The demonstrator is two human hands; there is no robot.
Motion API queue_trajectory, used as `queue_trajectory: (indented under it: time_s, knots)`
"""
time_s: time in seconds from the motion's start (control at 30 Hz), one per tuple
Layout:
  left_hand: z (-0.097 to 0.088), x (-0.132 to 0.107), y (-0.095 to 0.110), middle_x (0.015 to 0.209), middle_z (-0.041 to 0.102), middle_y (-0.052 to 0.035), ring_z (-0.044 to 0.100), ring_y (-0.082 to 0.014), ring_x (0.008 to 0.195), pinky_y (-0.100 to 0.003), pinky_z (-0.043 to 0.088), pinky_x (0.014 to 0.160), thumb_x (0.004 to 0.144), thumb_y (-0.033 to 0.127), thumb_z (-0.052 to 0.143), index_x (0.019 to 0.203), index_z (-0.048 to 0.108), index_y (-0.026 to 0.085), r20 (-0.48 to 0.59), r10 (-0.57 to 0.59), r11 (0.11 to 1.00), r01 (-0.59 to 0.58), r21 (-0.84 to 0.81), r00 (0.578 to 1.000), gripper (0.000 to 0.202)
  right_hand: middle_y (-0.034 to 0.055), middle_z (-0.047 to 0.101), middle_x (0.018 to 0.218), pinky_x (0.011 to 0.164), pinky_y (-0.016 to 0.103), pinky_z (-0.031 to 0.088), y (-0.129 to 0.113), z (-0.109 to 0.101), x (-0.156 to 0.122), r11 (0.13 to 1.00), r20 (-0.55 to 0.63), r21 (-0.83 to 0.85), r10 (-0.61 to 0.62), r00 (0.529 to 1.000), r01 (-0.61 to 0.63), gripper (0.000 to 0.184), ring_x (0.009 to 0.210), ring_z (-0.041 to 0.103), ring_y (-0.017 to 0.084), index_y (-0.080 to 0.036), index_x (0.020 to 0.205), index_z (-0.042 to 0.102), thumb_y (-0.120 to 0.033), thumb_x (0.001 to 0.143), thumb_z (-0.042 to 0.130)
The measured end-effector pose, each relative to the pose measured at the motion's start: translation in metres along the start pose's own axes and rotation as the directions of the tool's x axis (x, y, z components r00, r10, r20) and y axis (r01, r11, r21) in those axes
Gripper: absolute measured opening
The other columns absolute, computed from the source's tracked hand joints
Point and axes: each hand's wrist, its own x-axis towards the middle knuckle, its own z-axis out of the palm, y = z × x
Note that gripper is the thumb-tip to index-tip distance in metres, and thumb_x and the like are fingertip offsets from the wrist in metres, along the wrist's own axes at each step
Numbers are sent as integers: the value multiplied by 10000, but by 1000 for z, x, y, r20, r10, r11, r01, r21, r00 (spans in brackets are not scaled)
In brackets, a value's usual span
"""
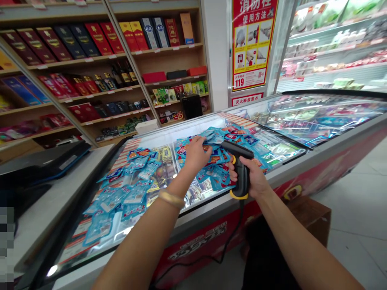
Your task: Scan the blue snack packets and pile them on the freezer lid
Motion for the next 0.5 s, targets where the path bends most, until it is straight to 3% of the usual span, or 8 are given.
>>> queue_trajectory:
  time_s: [0.13, 0.23, 0.37, 0.5]
  knots:
    - [6, -10, -6, 1235, 664, -141, 609, -292, 1185, -482, 462, 1068, 843, 242, 608, 1124, 668, 175, 15, 78, 996, -78, 45, 997, 296, 2, 582, 684, 457, 221, 427, 1, -1, -1, 1000, -8, 12, -2, 1000, 2, 290, 507, 476, 95, -175, 831, 625, -409, 703, 739]
    - [-2, -17, -14, 1247, 660, -141, 607, -277, 1192, -461, 460, 1071, 856, 261, 596, 1158, 657, 166, -34, 99, 994, -98, 38, 994, 322, -1, 579, 674, 450, 221, 427, 1, 1, -2, 1000, -19, 11, 6, 1000, -6, 275, 493, 466, 91, -170, 821, 629, -400, 710, 732]
    - [-32, -33, -35, 1196, 681, -125, 627, -247, 1147, -424, 478, 1045, 866, 264, 554, 1142, 666, 169, -114, 94, 994, -87, 67, 989, 313, 5, 587, 674, 449, 221, 423, 6, 7, -3, 1000, -21, 9, 4, 1000, -4, 268, 500, 466, 94, -171, 815, 638, -391, 701, 739]
    - [-75, -62, -74, 1153, 697, -127, 634, -256, 1113, -435, 485, 1026, 845, 290, 542, 1111, 674, 159, -175, 18, 990, 7, 142, 984, 325, 2, 585, 667, 447, 220, 419, 20, 22, -4, 999, 19, 15, 40, 999, -40, 272, 503, 463, 96, -175, 823, 648, -395, 697, 745]
